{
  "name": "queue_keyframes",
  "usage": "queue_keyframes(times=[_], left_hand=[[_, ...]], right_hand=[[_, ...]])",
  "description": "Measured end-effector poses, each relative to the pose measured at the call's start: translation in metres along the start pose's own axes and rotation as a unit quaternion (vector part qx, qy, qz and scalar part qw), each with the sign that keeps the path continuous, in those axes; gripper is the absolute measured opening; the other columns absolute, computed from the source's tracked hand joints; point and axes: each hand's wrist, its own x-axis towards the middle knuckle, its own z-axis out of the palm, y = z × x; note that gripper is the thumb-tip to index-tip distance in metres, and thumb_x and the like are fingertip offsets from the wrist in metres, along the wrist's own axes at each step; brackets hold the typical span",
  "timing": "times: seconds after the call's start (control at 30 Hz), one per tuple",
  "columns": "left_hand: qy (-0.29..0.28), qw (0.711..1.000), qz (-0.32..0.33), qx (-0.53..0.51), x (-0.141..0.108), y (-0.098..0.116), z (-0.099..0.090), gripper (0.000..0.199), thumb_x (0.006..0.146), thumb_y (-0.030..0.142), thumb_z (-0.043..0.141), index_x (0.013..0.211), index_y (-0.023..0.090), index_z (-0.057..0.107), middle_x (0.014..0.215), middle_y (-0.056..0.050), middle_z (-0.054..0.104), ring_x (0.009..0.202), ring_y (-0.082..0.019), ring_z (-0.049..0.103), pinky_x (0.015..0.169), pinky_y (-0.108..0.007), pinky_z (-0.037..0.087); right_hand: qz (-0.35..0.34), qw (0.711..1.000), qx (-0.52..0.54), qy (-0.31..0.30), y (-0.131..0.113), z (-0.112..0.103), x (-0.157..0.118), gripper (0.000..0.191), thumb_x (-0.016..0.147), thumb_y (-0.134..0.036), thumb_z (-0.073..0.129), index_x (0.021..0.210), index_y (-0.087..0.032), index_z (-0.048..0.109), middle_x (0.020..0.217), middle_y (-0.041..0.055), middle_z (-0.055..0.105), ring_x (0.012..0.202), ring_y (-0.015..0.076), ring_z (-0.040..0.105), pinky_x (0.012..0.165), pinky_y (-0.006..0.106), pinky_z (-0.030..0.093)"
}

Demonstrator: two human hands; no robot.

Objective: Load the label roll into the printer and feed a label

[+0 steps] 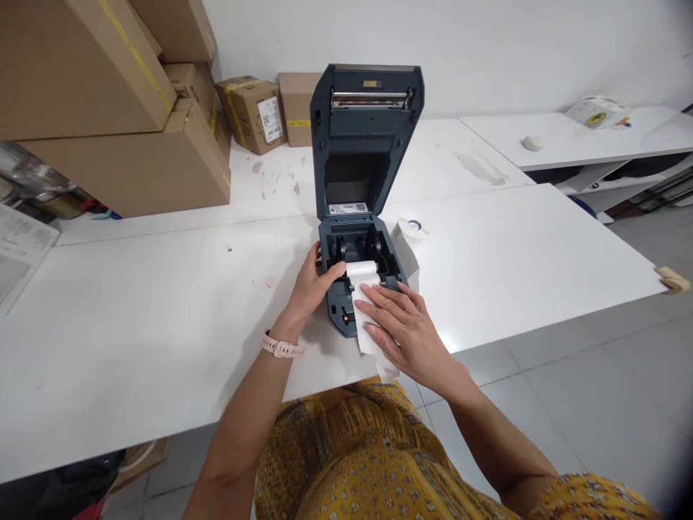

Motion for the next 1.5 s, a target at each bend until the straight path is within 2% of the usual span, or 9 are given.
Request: queue_keyframes(times=[0.3,0.4,0.57,0.63,0.7,0.8,1.0,1.23,1.5], left_hand=[[-0.007,1.000,-0.003,0.006,0.000,-0.001,-0.002,0.080,0.086,0.051,0.076,0.154,0.023,0.047,0.158,-0.013,0.055,0.140,-0.033,0.058,0.116,-0.049,0.048],[-0.010,0.999,-0.017,0.044,-0.001,0.001,-0.003,0.083,0.087,0.054,0.073,0.158,0.023,0.042,0.162,-0.015,0.051,0.142,-0.035,0.057,0.116,-0.051,0.048],[0.117,0.944,0.164,0.260,-0.023,0.016,0.007,0.077,0.093,0.054,0.064,0.157,0.016,0.044,0.169,-0.020,0.041,0.159,-0.036,0.033,0.130,-0.058,0.027],[0.062,0.914,0.272,0.294,-0.043,0.020,0.017,0.060,0.100,0.051,0.054,0.150,0.017,0.054,0.161,-0.017,0.053,0.155,-0.032,0.044,0.130,-0.056,0.029],[-0.059,0.890,0.318,0.322,-0.068,0.019,0.027,0.050,0.106,0.049,0.043,0.144,0.021,0.060,0.151,-0.014,0.065,0.146,-0.029,0.055,0.128,-0.056,0.033],[-0.112,0.842,0.382,0.364,-0.103,0.008,0.037,0.066,0.099,0.061,0.054,0.148,0.016,0.056,0.148,-0.019,0.066,0.145,-0.035,0.057,0.126,-0.063,0.035],[-0.041,0.782,0.463,0.415,-0.141,-0.010,0.044,0.045,0.096,0.031,0.067,0.138,0.014,0.061,0.136,-0.017,0.074,0.134,-0.033,0.067,0.120,-0.058,0.048],[-0.015,0.790,0.499,0.355,-0.151,-0.015,0.063,0.025,0.094,0.012,0.064,0.118,0.017,0.071,0.106,-0.008,0.084,0.105,-0.025,0.078,0.102,-0.046,0.062],[0.000,0.847,0.478,0.232,-0.160,-0.006,0.066,0.020,0.093,0.017,0.062,0.109,0.023,0.070,0.090,-0.004,0.081,0.082,-0.020,0.075,0.078,-0.037,0.063]], right_hand=[[0.011,0.995,0.091,-0.038,0.010,-0.017,-0.011,0.036,0.106,-0.026,0.057,0.141,-0.032,0.064,0.148,0.0021,0.068,0.141,0.0255,0.062,0.124,0.062,0.037],[0.021,0.985,0.171,0.024,0.032,-0.039,0.006,0.035,0.104,-0.028,0.062,0.136,-0.040,0.067,0.138,-0.0016,0.074,0.132,0.0238,0.069,0.123,0.061,0.042],[0.046,0.951,0.172,0.252,0.087,-0.072,0.113,0.044,0.106,-0.044,0.059,0.147,-0.027,0.058,0.154,0.0085,0.063,0.142,0.0189,0.061,0.114,0.041,0.053],[0.068,0.947,0.210,0.234,0.108,-0.078,0.169,0.054,0.104,-0.057,0.047,0.138,-0.017,0.062,0.163,0.0103,0.051,0.148,0.0190,0.052,0.104,0.027,0.053],[0.086,0.950,0.221,0.204,0.123,-0.080,0.217,0.092,0.091,-0.063,0.002,0.095,-0.002,0.072,0.159,0.0069,0.049,0.145,0.0289,0.047,0.082,0.022,0.049],[0.097,0.952,0.245,0.155,0.130,-0.080,0.252,0.103,0.077,-0.062,-0.017,0.074,0.000,0.065,0.140,0.0058,0.064,0.129,0.0257,0.061,0.071,0.024,0.046],[0.041,0.946,0.223,0.232,0.088,-0.074,0.164,0.064,0.110,-0.057,0.029,0.119,-0.017,0.077,0.119,0.0013,0.080,0.118,0.0158,0.074,0.098,0.029,0.056],[-0.049,0.984,0.133,0.107,0.041,-0.032,0.022,0.039,0.109,-0.030,0.046,0.143,-0.027,0.065,0.148,0.0072,0.068,0.146,0.0241,0.056,0.119,0.051,0.049],[0.024,0.988,0.100,0.115,0.032,0.001,-0.008,0.046,0.110,-0.033,0.034,0.145,-0.029,0.064,0.153,0.0034,0.064,0.151,0.0241,0.051,0.126,0.054,0.039]])
